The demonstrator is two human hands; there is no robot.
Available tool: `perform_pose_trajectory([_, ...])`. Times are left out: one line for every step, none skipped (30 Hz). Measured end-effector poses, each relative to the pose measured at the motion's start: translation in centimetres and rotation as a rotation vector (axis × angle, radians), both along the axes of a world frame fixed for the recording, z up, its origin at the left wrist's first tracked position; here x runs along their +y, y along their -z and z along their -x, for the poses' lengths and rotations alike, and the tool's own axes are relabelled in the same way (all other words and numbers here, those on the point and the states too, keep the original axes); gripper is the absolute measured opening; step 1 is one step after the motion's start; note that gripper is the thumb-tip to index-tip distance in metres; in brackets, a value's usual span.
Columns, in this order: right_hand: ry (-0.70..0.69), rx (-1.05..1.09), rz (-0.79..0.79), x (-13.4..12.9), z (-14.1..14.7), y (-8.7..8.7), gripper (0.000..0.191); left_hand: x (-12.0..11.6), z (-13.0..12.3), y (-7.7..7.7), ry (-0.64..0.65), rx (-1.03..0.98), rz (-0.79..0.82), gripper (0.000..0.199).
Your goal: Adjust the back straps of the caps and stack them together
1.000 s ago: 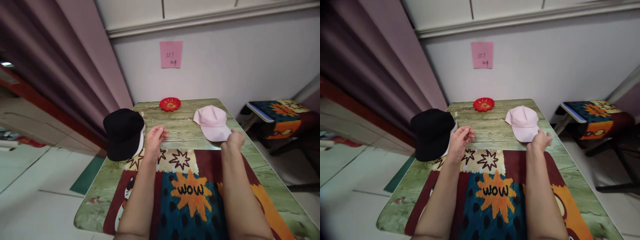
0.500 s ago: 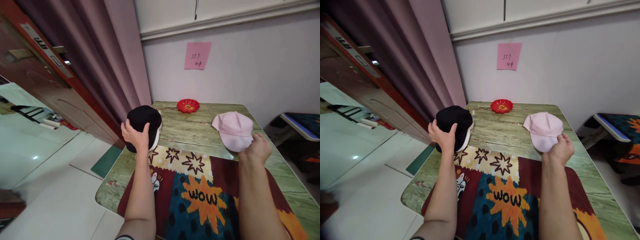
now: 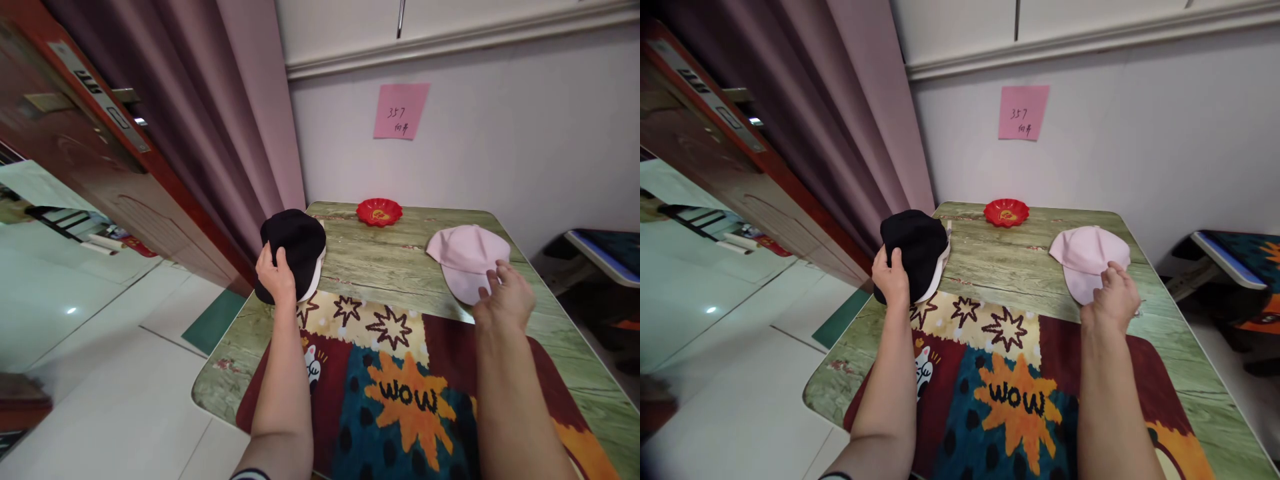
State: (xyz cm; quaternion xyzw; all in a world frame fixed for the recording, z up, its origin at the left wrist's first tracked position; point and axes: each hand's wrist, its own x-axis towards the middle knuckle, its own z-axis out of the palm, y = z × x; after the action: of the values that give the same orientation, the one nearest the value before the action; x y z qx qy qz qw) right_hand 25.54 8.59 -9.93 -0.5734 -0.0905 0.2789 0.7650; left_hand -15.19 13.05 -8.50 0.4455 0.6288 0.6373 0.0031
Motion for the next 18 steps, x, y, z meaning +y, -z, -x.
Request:
perform_pose_trajectory([0.029, 0.002, 0.007, -0.1, 0.4, -0.4, 0.017, 0.0, -0.1, -0.1, -0.002, -0.014, -0.012, 0.038])
perform_pose_trajectory([0.053, 0.007, 0.013, -0.2, 0.8, -0.8, 0.016, 0.0, -0.1, -0.2, -0.006, -0.024, -0.022, 0.038])
perform_pose_trajectory([0.063, 0.013, 0.016, -0.4, 1.1, -1.2, 0.014, -0.1, -0.2, -0.3, -0.015, -0.027, -0.03, 0.04])
perform_pose_trajectory([0.054, 0.016, 0.015, -0.5, 1.4, -1.5, 0.014, -0.1, -0.3, -0.6, -0.028, -0.025, -0.039, 0.041])
perform_pose_trajectory([0.046, 0.019, 0.011, -0.5, 1.6, -1.8, 0.013, -0.2, -0.4, -0.8, -0.043, -0.017, -0.05, 0.043])
perform_pose_trajectory([0.04, 0.022, 0.003, -0.6, 1.7, -1.9, 0.012, -0.3, -0.5, -1.2, -0.055, -0.008, -0.062, 0.044])
perform_pose_trajectory([0.035, 0.026, -0.006, -0.7, 1.8, -2.0, 0.012, -0.4, -0.6, -1.5, -0.064, -0.003, -0.075, 0.045])
perform_pose_trajectory([0.028, 0.031, -0.017, -0.7, 1.9, -2.0, 0.012, -0.6, -0.7, -1.9, -0.066, -0.003, -0.087, 0.045])
perform_pose_trajectory([0.02, 0.037, -0.028, -0.7, 1.9, -2.0, 0.012, -0.8, -0.8, -2.3, -0.062, -0.007, -0.097, 0.045])
perform_pose_trajectory([0.012, 0.043, -0.037, -0.8, 2.0, -2.0, 0.013, -1.1, -1.0, -2.8, -0.055, -0.015, -0.107, 0.044])
perform_pose_trajectory([0.0, 0.047, -0.044, -0.8, 2.1, -2.1, 0.015, -1.3, -1.1, -3.2, -0.052, -0.024, -0.118, 0.043])
perform_pose_trajectory([-0.012, 0.053, -0.053, -0.8, 2.2, -2.2, 0.016, -1.7, -1.3, -3.7, -0.052, -0.035, -0.132, 0.043])
perform_pose_trajectory([-0.029, 0.06, -0.064, -0.9, 2.4, -2.3, 0.017, -2.0, -1.5, -4.3, -0.054, -0.045, -0.15, 0.043])
perform_pose_trajectory([-0.051, 0.068, -0.078, -0.9, 2.6, -2.5, 0.016, -2.4, -1.7, -4.8, -0.054, -0.056, -0.173, 0.042])
perform_pose_trajectory([-0.08, 0.074, -0.094, -1.0, 2.8, -2.7, 0.016, -2.7, -2.0, -5.4, -0.05, -0.067, -0.2, 0.042])
perform_pose_trajectory([-0.12, 0.075, -0.112, -1.1, 3.1, -2.9, 0.014, -3.1, -2.4, -5.9, -0.041, -0.079, -0.228, 0.042])
perform_pose_trajectory([-0.168, 0.072, -0.132, -1.2, 3.5, -3.1, 0.014, -3.4, -2.8, -6.5, -0.025, -0.091, -0.253, 0.042])
perform_pose_trajectory([-0.222, 0.065, -0.152, -1.3, 3.9, -3.4, 0.015, -3.6, -3.4, -6.9, -0.001, -0.107, -0.274, 0.043])
